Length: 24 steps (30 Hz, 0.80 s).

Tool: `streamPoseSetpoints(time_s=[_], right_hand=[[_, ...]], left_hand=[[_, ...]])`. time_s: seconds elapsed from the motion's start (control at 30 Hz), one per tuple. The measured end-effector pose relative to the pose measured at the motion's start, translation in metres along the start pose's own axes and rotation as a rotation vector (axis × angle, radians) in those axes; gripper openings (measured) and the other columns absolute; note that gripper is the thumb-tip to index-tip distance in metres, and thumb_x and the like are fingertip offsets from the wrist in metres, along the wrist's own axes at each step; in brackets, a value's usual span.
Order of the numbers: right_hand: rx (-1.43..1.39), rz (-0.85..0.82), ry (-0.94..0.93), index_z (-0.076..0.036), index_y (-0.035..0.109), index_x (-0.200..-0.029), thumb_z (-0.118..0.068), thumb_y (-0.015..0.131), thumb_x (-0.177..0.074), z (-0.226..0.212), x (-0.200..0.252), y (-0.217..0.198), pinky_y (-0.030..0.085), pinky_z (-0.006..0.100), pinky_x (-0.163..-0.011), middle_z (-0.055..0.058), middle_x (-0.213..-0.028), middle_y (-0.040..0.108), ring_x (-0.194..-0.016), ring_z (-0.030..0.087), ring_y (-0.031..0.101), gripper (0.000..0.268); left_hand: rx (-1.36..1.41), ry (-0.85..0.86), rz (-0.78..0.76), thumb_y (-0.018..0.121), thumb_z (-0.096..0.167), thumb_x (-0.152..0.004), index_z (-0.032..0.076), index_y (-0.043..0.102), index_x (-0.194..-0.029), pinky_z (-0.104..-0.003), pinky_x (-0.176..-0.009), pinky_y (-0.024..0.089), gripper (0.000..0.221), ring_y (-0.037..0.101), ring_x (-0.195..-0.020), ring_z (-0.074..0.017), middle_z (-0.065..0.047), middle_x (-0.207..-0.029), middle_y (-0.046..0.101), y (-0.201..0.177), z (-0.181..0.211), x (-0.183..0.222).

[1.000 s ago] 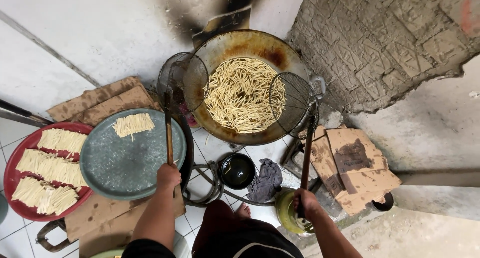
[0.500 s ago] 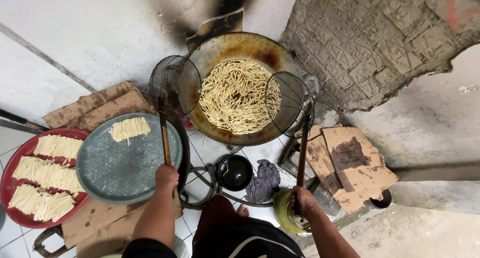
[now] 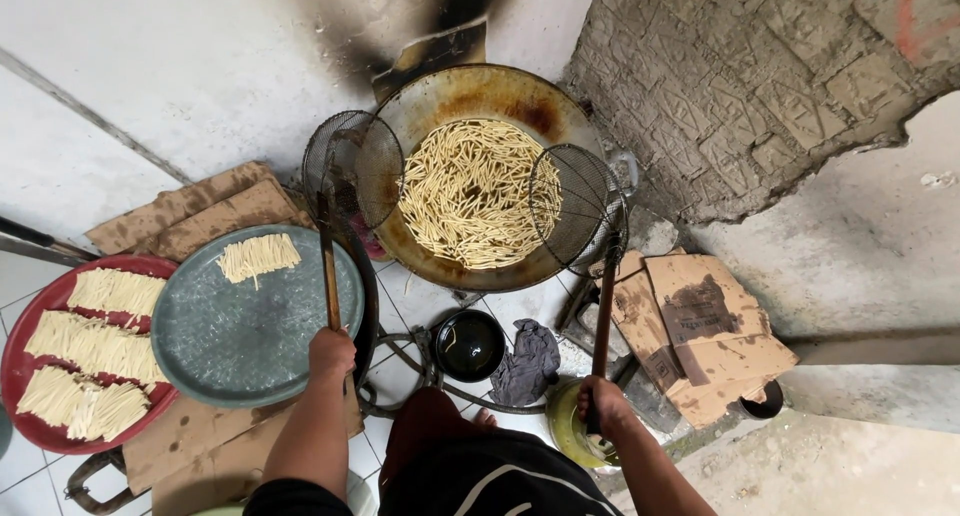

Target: Deep-frying a large batch of noodles in a wok, using two skimmers to stir and flip them for even cooking.

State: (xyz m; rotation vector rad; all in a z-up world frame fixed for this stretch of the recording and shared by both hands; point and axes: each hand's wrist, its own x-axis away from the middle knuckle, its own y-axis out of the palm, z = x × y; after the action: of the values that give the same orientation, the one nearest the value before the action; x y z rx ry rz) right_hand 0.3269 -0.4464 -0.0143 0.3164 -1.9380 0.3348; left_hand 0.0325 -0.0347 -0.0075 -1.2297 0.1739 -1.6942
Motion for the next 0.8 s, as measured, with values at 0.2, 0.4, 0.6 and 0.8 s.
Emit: streamPoseSetpoints(time_s=[0.2,0.4,0.6,0.8], right_hand=[[-0.062,0.014,0.050,-0.012,0.050,-0.075,-0.007,0.055,-0.096,0.001,-0.003,-0.001,0.035,0.030,-0.040,0.002,-0.066,0.051,-0.048,0.017,0.042,0.022],[-0.003,0.015,0.032,-0.011,0.051,-0.076,-0.008,0.055,-0.097,-0.001,0.006,0.002,0.035,0.031,-0.042,0.002,-0.065,0.051,-0.049,0.018,0.043,0.022],[-0.027,0.051,-0.084,-0.004,0.052,-0.076,-0.005,0.057,-0.076,0.004,0.005,0.006,0.040,0.033,-0.046,0.004,-0.063,0.042,-0.050,0.018,0.045,0.006],[-0.069,0.070,-0.101,-0.006,0.051,-0.072,-0.006,0.057,-0.078,0.002,0.005,0.013,0.039,0.034,-0.045,0.005,-0.062,0.044,-0.050,0.019,0.046,0.009]], left_hand=[[0.011,-0.035,-0.014,0.045,0.028,-0.110,0.003,0.065,-0.119,-0.039,-0.053,0.055,0.033,0.065,-0.065,-0.0295,-0.016,-0.093,0.069,-0.004,0.009,0.012],[0.021,-0.033,-0.018,0.048,0.029,-0.110,-0.001,0.061,-0.117,-0.040,-0.055,0.057,0.034,0.067,-0.070,-0.0324,-0.019,-0.096,0.068,-0.003,0.008,0.010],[-0.062,0.156,0.010,0.046,0.030,-0.104,-0.013,0.061,-0.122,-0.046,-0.058,0.068,0.049,0.074,-0.073,-0.0401,-0.032,-0.091,0.071,-0.006,-0.006,-0.002],[-0.135,0.207,-0.022,0.044,0.029,-0.103,-0.013,0.061,-0.128,-0.055,-0.074,0.065,0.052,0.073,-0.092,-0.0479,-0.037,-0.105,0.069,-0.016,-0.006,-0.001]])
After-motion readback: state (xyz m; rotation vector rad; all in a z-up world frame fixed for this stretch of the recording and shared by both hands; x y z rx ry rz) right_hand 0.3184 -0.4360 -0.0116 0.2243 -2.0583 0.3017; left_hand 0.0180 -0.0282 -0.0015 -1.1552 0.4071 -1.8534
